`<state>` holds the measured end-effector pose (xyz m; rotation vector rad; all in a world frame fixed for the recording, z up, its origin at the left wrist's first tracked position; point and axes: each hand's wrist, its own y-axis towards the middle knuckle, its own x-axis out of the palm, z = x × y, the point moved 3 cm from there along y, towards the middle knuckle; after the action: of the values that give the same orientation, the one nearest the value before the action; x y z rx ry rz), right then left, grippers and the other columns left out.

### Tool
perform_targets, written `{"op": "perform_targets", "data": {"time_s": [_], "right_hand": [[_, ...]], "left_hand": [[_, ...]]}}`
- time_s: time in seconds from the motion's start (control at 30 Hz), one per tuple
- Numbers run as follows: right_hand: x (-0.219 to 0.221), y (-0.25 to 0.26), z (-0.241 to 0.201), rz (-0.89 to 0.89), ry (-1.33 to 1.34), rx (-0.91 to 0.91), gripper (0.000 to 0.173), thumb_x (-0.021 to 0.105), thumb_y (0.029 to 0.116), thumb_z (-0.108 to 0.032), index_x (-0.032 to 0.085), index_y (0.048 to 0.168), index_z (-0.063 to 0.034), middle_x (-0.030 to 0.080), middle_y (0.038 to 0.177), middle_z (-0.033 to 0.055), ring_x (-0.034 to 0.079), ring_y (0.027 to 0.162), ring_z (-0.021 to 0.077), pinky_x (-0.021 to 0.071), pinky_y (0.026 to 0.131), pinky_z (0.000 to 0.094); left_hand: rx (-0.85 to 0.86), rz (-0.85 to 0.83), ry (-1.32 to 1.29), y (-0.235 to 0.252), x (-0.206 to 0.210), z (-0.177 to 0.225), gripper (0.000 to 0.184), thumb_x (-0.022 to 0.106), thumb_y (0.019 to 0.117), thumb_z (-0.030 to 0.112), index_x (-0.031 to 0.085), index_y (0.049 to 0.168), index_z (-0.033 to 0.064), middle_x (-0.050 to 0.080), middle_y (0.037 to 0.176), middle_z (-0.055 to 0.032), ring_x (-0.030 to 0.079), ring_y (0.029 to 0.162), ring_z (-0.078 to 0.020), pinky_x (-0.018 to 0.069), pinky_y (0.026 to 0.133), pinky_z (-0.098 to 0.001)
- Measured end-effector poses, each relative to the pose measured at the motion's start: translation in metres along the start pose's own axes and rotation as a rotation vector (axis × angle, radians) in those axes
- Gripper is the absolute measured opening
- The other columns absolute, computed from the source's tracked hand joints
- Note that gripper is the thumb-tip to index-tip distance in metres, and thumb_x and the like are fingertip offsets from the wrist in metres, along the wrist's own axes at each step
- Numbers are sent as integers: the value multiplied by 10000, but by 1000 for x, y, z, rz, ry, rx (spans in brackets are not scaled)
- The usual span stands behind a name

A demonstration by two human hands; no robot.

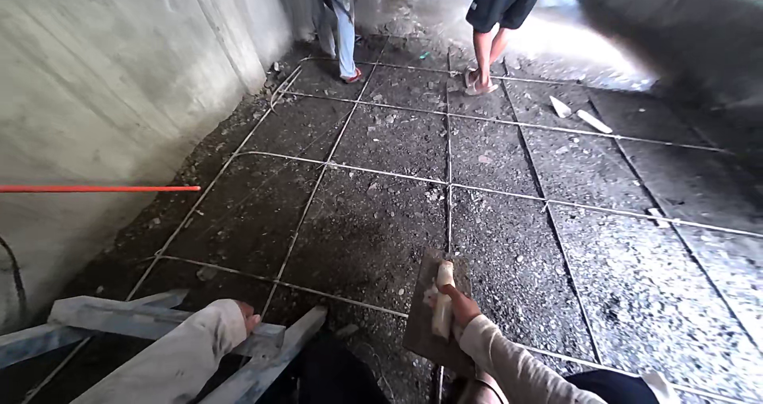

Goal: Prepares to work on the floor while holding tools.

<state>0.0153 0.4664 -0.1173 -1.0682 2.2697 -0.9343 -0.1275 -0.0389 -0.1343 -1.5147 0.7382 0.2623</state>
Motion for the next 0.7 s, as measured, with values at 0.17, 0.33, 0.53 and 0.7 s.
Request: {"op": "perform_targets", "data": {"time_s": [0.17, 0.33, 0.53, 0.7], "right_hand": [[0, -3, -1, 2, 14, -9, 391, 592, 1035, -310, 652, 1202, 39, 743, 1005, 192, 731, 891, 304, 592, 812, 492], [0, -3, 1, -12, 25, 2, 413, 577, 1041, -327, 642, 1215, 42, 736, 996, 186, 724, 880, 295, 592, 804, 488], [-1, -1, 0, -7, 62, -12, 402, 591, 1038, -313, 636, 1223, 42, 735, 982, 190, 725, 861, 299, 596, 788, 486], [-1, 0, 0, -8, 72, -15, 395, 597, 1031, -315, 649, 1209, 34, 741, 987, 185, 733, 867, 293, 605, 794, 476]], "left_hand": [[3, 24, -29, -3, 1, 1, 543, 401, 1096, 437, 672, 1249, -9, 678, 1266, -237, 611, 1275, -369, 437, 1108, -558], [1, 64, -55, 0, 5, 0, 544, 417, 1091, 435, 680, 1234, -20, 680, 1246, -258, 614, 1268, -375, 432, 1107, -571], [-16, 50, -54, 5, 7, -3, 548, 419, 1087, 454, 681, 1235, -4, 685, 1243, -242, 620, 1261, -367, 444, 1100, -567], [-18, 52, -40, 6, 8, -4, 549, 421, 1083, 466, 690, 1215, 6, 698, 1216, -227, 640, 1231, -358, 462, 1079, -563]]}}
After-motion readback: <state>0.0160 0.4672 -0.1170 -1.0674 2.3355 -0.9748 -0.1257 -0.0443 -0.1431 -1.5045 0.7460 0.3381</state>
